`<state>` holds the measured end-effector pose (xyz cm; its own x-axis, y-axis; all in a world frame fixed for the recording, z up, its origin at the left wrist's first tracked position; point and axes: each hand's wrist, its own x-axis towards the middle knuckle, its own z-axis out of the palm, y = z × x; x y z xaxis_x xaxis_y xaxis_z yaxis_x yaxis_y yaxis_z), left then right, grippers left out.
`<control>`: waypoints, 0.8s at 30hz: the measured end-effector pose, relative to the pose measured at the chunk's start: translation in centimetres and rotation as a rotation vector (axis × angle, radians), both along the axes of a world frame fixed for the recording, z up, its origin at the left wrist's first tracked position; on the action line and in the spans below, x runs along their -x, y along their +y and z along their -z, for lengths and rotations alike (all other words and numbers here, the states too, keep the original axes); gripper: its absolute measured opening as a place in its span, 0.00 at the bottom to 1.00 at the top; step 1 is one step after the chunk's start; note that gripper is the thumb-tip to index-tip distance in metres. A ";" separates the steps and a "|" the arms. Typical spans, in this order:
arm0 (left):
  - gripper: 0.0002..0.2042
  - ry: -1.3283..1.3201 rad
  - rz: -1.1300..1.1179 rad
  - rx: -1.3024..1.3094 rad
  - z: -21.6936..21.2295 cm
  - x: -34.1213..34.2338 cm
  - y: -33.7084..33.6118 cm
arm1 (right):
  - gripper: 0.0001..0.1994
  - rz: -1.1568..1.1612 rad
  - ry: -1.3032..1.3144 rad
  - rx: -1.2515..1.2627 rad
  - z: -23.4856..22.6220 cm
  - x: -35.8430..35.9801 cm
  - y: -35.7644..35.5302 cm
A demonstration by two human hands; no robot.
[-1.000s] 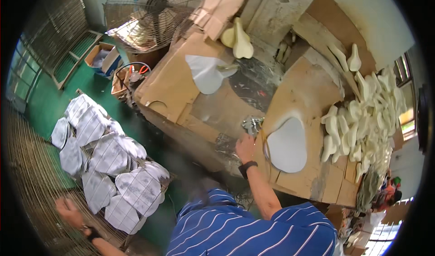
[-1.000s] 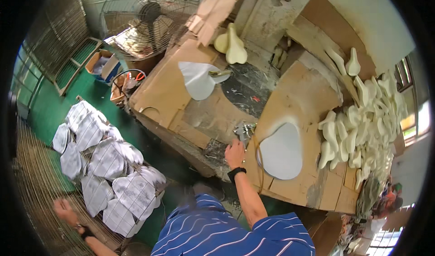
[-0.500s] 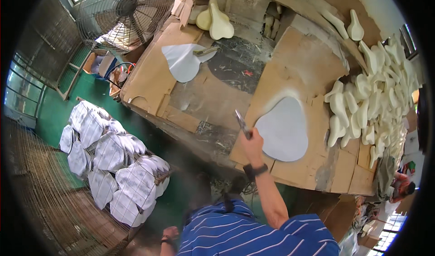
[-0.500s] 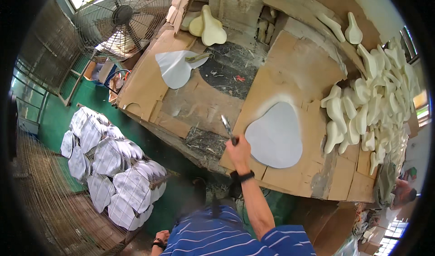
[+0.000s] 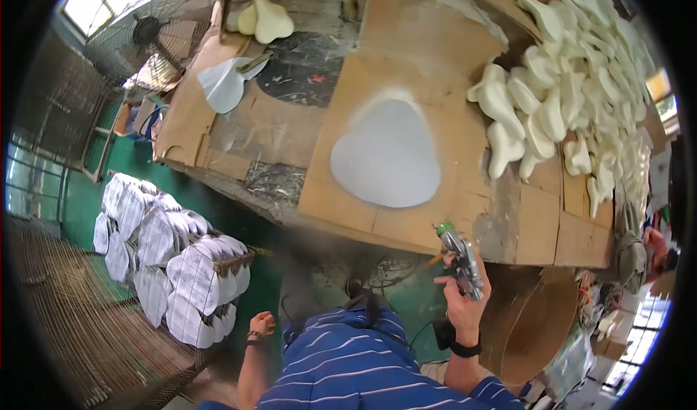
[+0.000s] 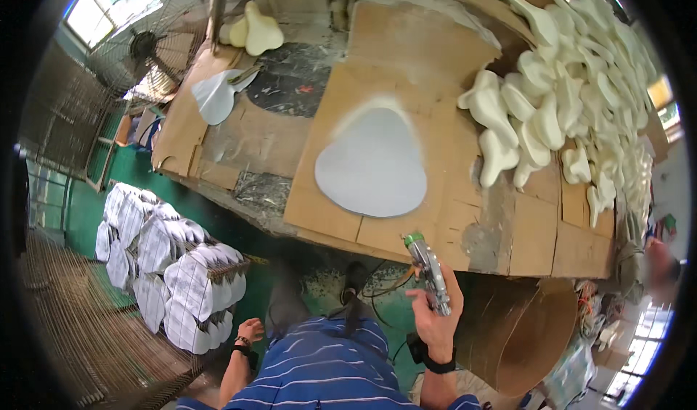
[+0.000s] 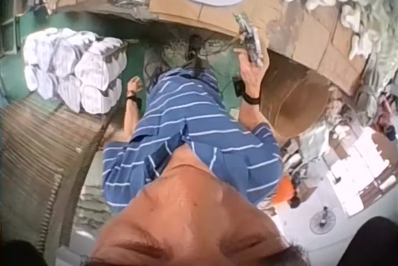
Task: The person uses a spray gun to apply a white coating to heart-shaped plastic parts. They pick up each part from a cardboard surface, spray it, and then place it onto a metal drying rack. The process is repeated for multiple parts throughout the clip.
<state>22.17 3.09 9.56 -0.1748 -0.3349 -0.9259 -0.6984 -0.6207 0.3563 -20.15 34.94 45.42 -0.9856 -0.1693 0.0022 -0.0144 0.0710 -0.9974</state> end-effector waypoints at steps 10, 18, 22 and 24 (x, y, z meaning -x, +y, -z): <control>0.10 0.137 0.294 -0.279 3.7 9.3 -7.5 | 0.28 -0.029 -0.067 -0.383 -7.5 -9.8 8.0; 0.17 0.254 0.572 0.308 -3.6 20.7 -6.7 | 0.26 0.104 0.065 -0.483 -7.3 -10.6 6.3; 0.17 0.210 0.497 0.204 -2.0 17.8 -6.7 | 0.27 0.019 0.150 -0.445 -7.8 -8.9 4.7; 0.15 0.124 0.512 0.164 -0.4 14.6 -6.4 | 0.27 -0.059 0.183 -0.443 -8.2 -8.2 4.2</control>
